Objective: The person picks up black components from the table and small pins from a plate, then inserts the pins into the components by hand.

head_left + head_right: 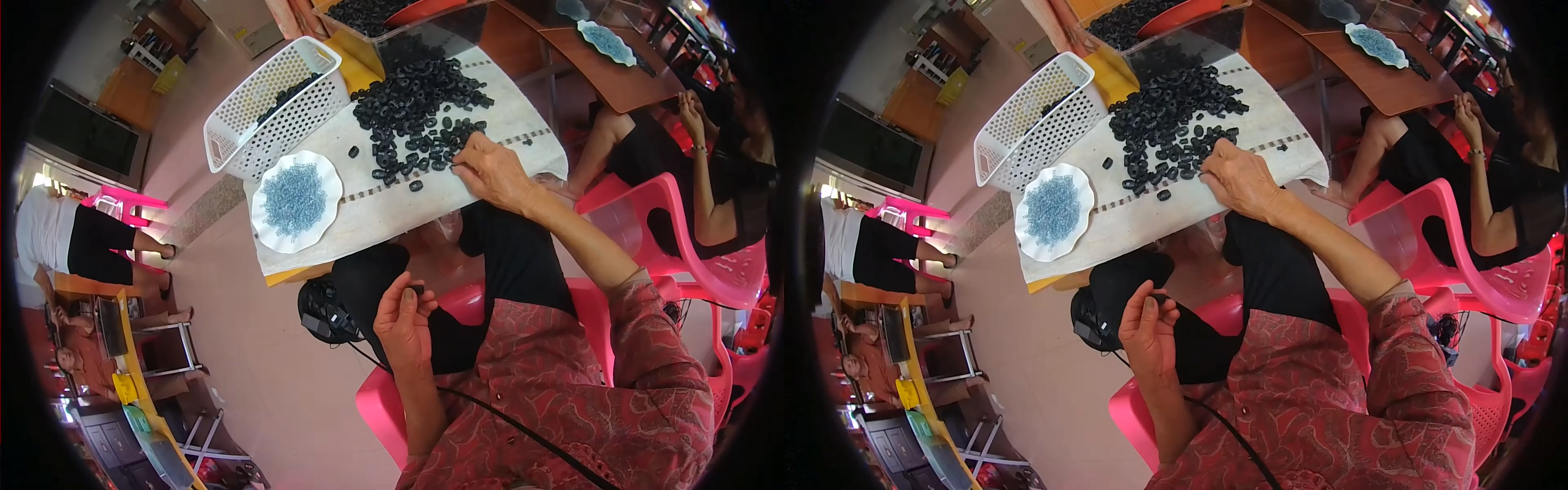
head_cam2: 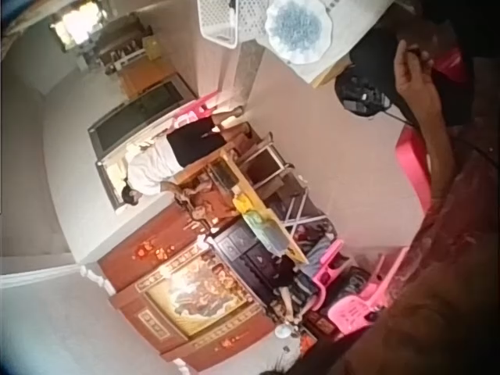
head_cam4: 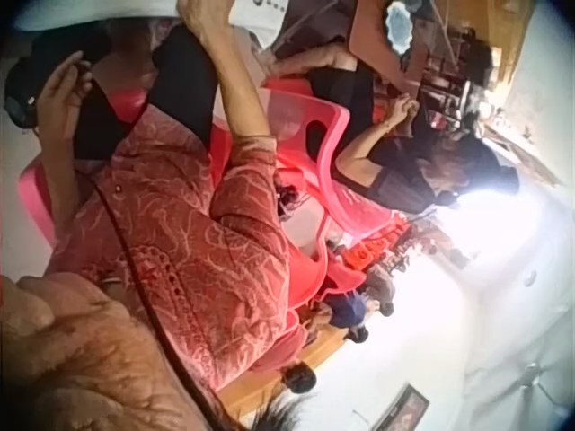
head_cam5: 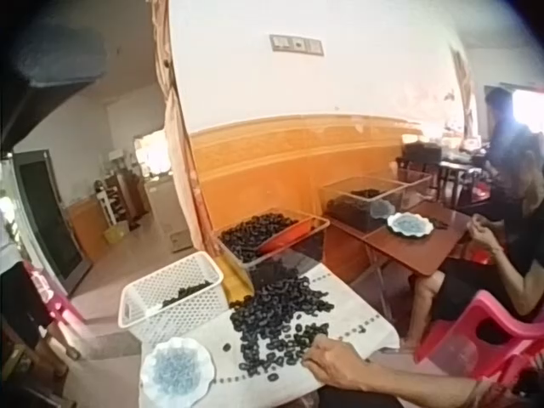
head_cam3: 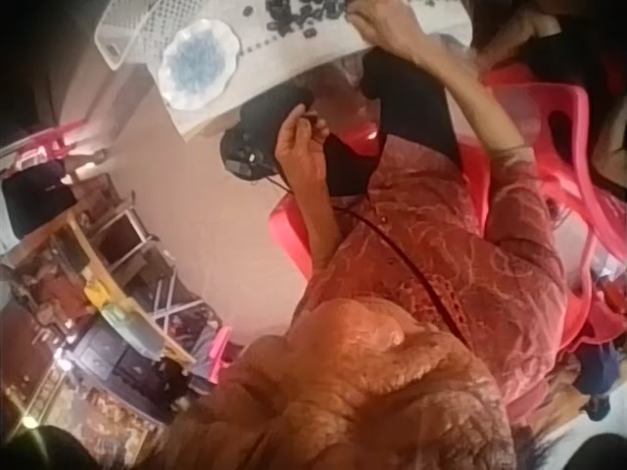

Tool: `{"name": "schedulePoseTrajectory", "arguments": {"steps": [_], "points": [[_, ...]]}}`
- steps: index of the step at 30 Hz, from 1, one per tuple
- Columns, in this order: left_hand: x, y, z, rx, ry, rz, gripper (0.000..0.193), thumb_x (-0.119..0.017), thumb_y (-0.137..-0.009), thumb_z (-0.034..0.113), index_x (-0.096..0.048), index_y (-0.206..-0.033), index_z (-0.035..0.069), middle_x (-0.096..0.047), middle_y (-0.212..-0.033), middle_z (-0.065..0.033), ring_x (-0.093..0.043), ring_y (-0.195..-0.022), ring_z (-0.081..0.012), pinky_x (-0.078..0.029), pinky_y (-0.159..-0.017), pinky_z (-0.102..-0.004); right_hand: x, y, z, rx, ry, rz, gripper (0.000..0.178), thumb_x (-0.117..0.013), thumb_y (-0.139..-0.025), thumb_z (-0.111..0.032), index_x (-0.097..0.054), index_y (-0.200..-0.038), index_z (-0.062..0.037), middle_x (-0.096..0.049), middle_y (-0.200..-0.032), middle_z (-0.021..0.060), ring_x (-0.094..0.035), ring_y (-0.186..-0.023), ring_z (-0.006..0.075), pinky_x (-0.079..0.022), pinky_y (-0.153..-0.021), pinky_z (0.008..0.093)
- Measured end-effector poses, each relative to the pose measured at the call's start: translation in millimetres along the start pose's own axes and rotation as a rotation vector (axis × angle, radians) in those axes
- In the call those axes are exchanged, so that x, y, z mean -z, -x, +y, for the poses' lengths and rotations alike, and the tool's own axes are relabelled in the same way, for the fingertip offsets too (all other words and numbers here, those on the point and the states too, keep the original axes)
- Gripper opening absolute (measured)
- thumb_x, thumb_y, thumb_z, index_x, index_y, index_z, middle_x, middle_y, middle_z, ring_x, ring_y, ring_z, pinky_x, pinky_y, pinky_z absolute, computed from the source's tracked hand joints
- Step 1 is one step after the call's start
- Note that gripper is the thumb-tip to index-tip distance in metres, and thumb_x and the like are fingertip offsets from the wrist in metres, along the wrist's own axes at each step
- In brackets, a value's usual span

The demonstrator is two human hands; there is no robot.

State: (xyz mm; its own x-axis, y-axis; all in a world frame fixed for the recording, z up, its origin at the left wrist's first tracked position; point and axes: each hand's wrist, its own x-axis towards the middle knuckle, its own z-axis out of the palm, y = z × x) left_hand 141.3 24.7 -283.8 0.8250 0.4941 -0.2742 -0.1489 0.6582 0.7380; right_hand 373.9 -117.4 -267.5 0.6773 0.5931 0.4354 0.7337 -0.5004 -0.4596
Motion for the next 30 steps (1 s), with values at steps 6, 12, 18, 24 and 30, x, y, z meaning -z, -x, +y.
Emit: {"name": "schedulePoseTrajectory", "arguments": {"steps": [6, 12, 18, 24, 30], "points": [[6.0, -1.9, -2.2, 0.024, 0.030, 0.010, 0.020, -0.054, -0.091, 0.003, -0.058, -0.110, -0.001, -0.063, -0.097, -0.0122, -0.064, -0.077, -0.0176, -0.054, -0.066, -0.0277, -2.4, 0.7, -7.7, -0.039, 0.109, 0.026, 0.013, -0.064, -0.077, -0.011, -0.062, -0.087, -0.0028, -0.054, -0.082, 0.0121, -0.059, -0.072, 0.0301, -0.048, -0.063, 0.0375], [6.8, -6.2, 2.2, 0.054, 0.128, 0.002, 0.022, -0.054, -0.091, 0.002, -0.057, -0.112, -0.001, -0.063, -0.099, -0.0130, -0.063, -0.079, -0.0176, -0.053, -0.068, -0.0287, -9.3, 1.1, -10.6, -0.056, 0.077, 0.043, 0.013, -0.064, -0.076, -0.009, -0.064, -0.089, -0.0052, -0.055, -0.082, 0.0111, -0.059, -0.072, 0.0304, -0.048, -0.063, 0.0379], [6.6, -8.8, 5.9, 0.118, 0.449, -0.185, 0.027, -0.051, -0.092, 0.001, -0.054, -0.119, 0.000, -0.061, -0.105, -0.0142, -0.062, -0.085, -0.0167, -0.052, -0.071, -0.0277, -7.9, -6.8, -19.4, -0.108, 0.183, -0.026, 0.010, -0.062, -0.079, -0.008, -0.060, -0.088, -0.0033, -0.055, -0.085, 0.0136, -0.058, -0.076, 0.0345, -0.047, -0.066, 0.0412], [9.0, -5.8, 1.8, 0.221, 0.638, -0.205, 0.026, -0.052, -0.092, 0.002, -0.054, -0.118, 0.000, -0.061, -0.103, -0.0149, -0.061, -0.083, -0.0163, -0.051, -0.070, -0.0256, -15.4, 0.8, -18.3, -0.088, 0.095, 0.119, 0.012, -0.057, -0.081, -0.008, -0.054, -0.089, 0.0003, -0.057, -0.085, 0.0197, -0.058, -0.077, 0.0376, -0.046, -0.067, 0.0444], [13.0, -0.9, 2.8, 0.205, 0.644, -0.205, 0.024, -0.052, -0.092, 0.001, -0.056, -0.115, -0.002, -0.062, -0.102, -0.0151, -0.062, -0.085, -0.0180, -0.053, -0.071, -0.0266, -10.8, 10.0, -43.9, -0.172, -0.206, 0.035, 0.008, -0.056, -0.083, -0.005, -0.053, -0.086, 0.0018, -0.058, -0.072, 0.0152, -0.059, -0.065, 0.0261, -0.046, -0.060, 0.0357]]}}
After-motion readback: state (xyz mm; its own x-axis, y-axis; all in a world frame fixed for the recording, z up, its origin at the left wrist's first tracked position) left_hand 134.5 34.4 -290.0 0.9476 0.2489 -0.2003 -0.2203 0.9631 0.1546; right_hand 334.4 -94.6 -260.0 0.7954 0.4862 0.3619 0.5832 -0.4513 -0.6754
